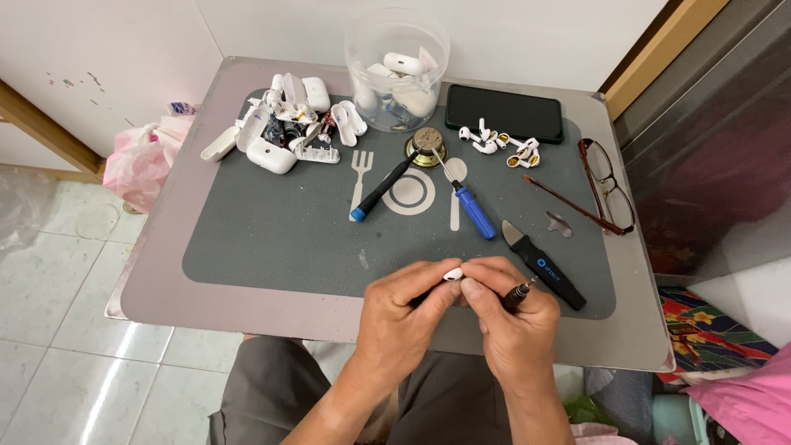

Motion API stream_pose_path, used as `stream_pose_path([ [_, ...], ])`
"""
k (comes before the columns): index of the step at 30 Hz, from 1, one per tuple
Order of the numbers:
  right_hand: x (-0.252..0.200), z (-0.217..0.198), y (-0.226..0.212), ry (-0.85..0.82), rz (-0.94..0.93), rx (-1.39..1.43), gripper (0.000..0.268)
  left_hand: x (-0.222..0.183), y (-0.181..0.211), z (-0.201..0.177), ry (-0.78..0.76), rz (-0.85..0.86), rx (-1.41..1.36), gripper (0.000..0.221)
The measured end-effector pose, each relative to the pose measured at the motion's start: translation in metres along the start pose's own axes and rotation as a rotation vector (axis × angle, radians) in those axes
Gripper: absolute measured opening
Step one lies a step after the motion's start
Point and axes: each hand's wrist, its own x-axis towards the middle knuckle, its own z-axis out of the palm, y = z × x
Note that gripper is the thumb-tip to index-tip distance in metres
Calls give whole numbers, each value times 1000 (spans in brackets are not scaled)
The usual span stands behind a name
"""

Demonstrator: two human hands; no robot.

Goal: Disassembling and extracting internal components from wireless earbuds using precision hand tools.

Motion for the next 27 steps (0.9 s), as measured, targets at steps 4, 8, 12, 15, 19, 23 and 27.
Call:
stream_pose_path([
  [4, 1, 4, -7, 1, 17, -27, 16, 7, 10, -13, -145, -189, -142, 22],
  [8, 2, 9, -10, 13, 61, -39, 17, 11, 17, -18, -227, -296, -188, 29],
  [12, 5, 14, -17, 19, 76, -94, 17, 15, 27, -17, -230, -321, -175, 38],
  [15, 8, 15, -23, -16, 64, -63, 17, 19, 20, -7, -104, -480, -40, 28],
  [19, 7, 4, -18, 57, 54, -138, 18, 44, 23, -12, -156, -358, 137, 26],
  [23, 6, 2, -20, 168, 92, -102, 19, 98, 19, 2, -377, 169, 817, 34],
  [27, 5, -1, -17, 201, 93, -68, 20, 167, -48, 39, -489, 471, 1069, 29],
])
